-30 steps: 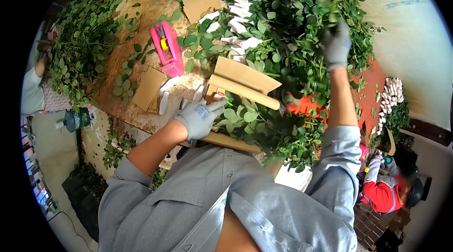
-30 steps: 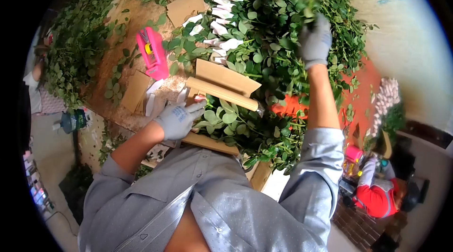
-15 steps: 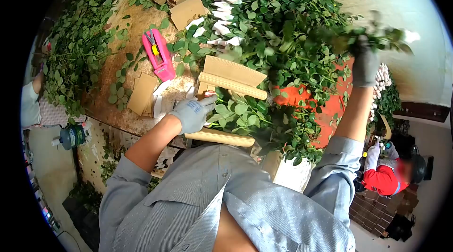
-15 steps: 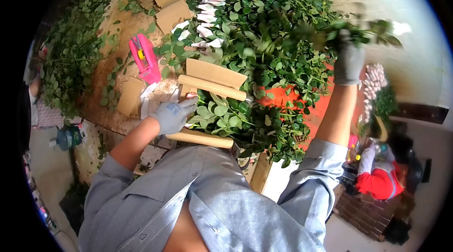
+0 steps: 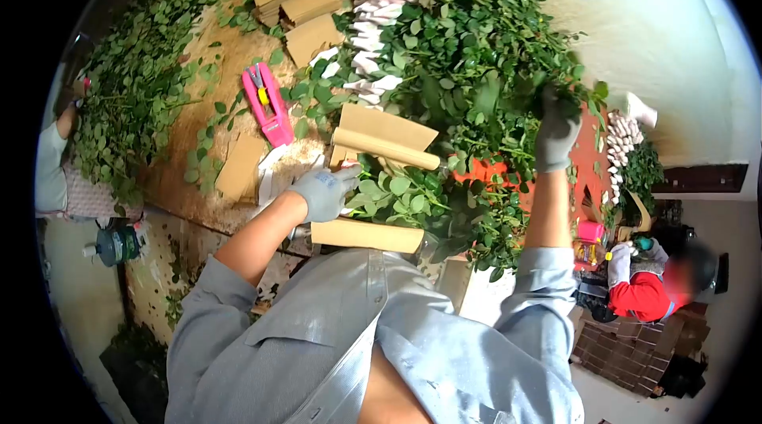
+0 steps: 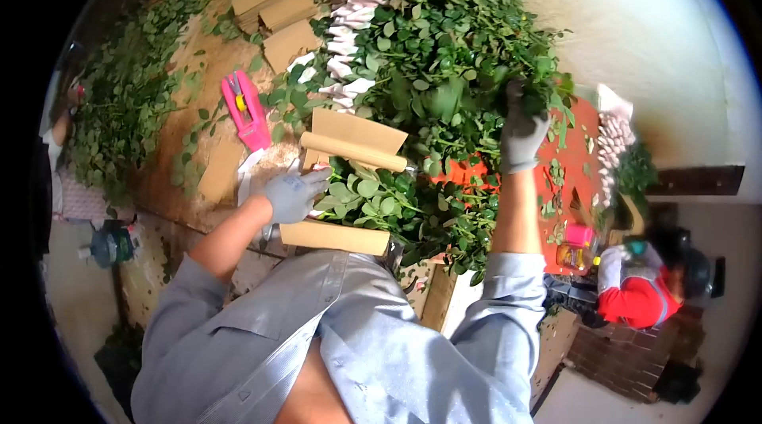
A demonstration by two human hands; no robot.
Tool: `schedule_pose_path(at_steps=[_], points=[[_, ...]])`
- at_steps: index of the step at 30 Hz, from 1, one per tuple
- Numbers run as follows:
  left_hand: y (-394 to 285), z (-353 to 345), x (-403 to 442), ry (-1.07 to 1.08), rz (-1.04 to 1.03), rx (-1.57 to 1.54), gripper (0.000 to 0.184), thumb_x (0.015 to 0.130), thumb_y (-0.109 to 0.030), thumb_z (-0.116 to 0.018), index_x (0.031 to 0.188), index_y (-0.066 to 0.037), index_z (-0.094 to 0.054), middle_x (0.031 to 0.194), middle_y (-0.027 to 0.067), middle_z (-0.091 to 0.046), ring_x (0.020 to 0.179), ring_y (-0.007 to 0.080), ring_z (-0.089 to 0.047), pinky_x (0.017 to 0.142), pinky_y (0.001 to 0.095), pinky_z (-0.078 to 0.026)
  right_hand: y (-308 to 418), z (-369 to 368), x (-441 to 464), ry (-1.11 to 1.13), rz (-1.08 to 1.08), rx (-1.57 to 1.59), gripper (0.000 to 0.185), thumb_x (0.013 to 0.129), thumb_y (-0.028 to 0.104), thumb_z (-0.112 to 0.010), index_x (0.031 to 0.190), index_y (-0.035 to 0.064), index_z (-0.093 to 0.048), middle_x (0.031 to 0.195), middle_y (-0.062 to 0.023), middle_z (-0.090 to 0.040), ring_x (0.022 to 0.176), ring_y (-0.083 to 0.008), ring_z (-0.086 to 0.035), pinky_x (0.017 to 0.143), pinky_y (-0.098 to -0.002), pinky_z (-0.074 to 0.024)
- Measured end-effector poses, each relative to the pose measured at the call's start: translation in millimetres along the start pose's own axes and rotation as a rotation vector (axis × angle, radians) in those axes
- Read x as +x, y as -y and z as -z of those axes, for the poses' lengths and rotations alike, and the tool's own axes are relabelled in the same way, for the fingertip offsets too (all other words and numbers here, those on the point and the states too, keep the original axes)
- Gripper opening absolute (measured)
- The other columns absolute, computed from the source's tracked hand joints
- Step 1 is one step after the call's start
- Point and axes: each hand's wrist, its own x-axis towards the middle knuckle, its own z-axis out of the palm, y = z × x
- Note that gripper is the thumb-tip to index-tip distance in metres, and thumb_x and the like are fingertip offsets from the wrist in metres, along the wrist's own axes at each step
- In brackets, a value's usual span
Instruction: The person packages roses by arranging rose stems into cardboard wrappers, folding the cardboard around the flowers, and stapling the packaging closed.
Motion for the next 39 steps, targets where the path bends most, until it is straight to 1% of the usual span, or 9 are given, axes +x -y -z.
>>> schedule_pose_path(at_steps=[4,6,9,14,16,17,21,29,39], points=[[-7,7,-7,0.037,0.042,-0.085,0.056,0.096,-0.028,-0.063,0.147,-0.006,-0.053,0.164,0.0108,-0.039,0.130,0.0327,-0.059,0.109,0.0461,-0.046,69,11,11,-0.197,-0.406,0.388,0.012,0.100,0.009,-0.066,0.101,0.0014,-0.075,0.089,-0.0051,-0.074,0.081,-0.0134,-0.068,0.072,-0.0312,-0.0536],[3,-9,-2,-0.036,-0.007,-0.022,0.054,0.098,-0.026,-0.060,0.148,-0.009,-0.052,0.162,0.0110,-0.042,0.130,0.0338,-0.060,0.107,0.0460,-0.048,97,22,11,-0.057,-0.277,0.541,0.009,0.099,0.009,-0.067,0.101,0.0030,-0.074,0.096,-0.0085,-0.075,0.083,-0.0168,-0.070,0.074,-0.0314,-0.0540],[15,-32,7,-0.108,-0.060,0.054,0.053,0.098,-0.024,-0.056,0.150,-0.012,-0.051,0.160,0.0120,-0.044,0.130,0.0346,-0.059,0.108,0.0453,-0.047,145,37,11,0.402,0.174,-0.151,0.044,0.069,-0.007,-0.064,0.109,0.0126,-0.069,0.093,-0.0093,-0.067,0.086,-0.0323,-0.065,0.073,-0.0434,-0.0542],[10,-21,0,0.019,0.047,-0.024,0.056,0.097,-0.031,-0.057,0.150,-0.014,-0.050,0.155,0.0173,-0.048,0.130,0.0361,-0.058,0.109,0.0452,-0.047,177,-18,-78,0.982,0.280,-0.389,0.018,0.092,0.022,-0.063,0.106,0.0119,-0.066,0.098,-0.0071,-0.064,0.095,-0.0264,-0.066,0.075,-0.0410,-0.0559],[17,-34,0,-0.120,-0.060,0.066,0.053,0.098,-0.030,-0.055,0.147,-0.012,-0.054,0.152,0.0198,-0.050,0.129,0.0382,-0.058,0.105,0.0467,-0.050,172,-44,-118,1.079,0.229,-0.348,0.024,0.092,0.017,-0.060,0.115,0.0116,-0.063,0.105,-0.0101,-0.064,0.094,-0.0287,-0.067,0.077,-0.0423,-0.0560],[-7,9,1,0.274,0.268,-0.079,0.049,0.098,-0.027,-0.054,0.144,-0.011,-0.057,0.151,0.0208,-0.050,0.129,0.0388,-0.058,0.106,0.0476,-0.048,165,-59,-137,1.100,0.221,-0.378,0.023,0.092,0.016,-0.060,0.115,0.0110,-0.064,0.105,-0.0107,-0.064,0.094,-0.0291,-0.067,0.076,-0.0424,-0.0558],[1,-9,-3,-0.026,0.072,-0.098,0.045,0.099,-0.022,-0.052,0.142,-0.010,-0.058,0.152,0.0203,-0.049,0.125,0.0414,-0.060,0.104,0.0503,-0.049,174,-74,-145,1.098,0.192,-0.579,0.023,0.093,0.017,-0.060,0.114,0.0088,-0.064,0.105,-0.0120,-0.064,0.096,-0.0297,-0.067,0.072,-0.0425,-0.0542],[1,-6,1,0.077,0.062,0.003,0.035,0.098,-0.020,-0.050,0.123,-0.001,-0.067,0.137,0.0206,-0.060,0.117,0.0399,-0.064,0.101,0.0485,-0.051,234,-74,-111,0.966,0.203,-0.233,0.023,0.090,0.018,-0.062,0.110,0.0075,-0.061,0.100,-0.0117,-0.065,0.091,-0.0268,-0.069,0.069,-0.0398,-0.0571],[4,-11,-2,-0.028,0.031,-0.209,0.044,0.094,-0.015,-0.055,0.137,-0.004,-0.061,0.150,0.0164,-0.051,0.124,0.0398,-0.058,0.105,0.0465,-0.048,191,-150,-150,0.795,0.301,-0.146,0.035,0.094,0.021,-0.057,0.124,0.0015,-0.057,0.097,-0.0185,-0.066,0.075,-0.0306,-0.071,0.058,-0.0416,-0.0561]])
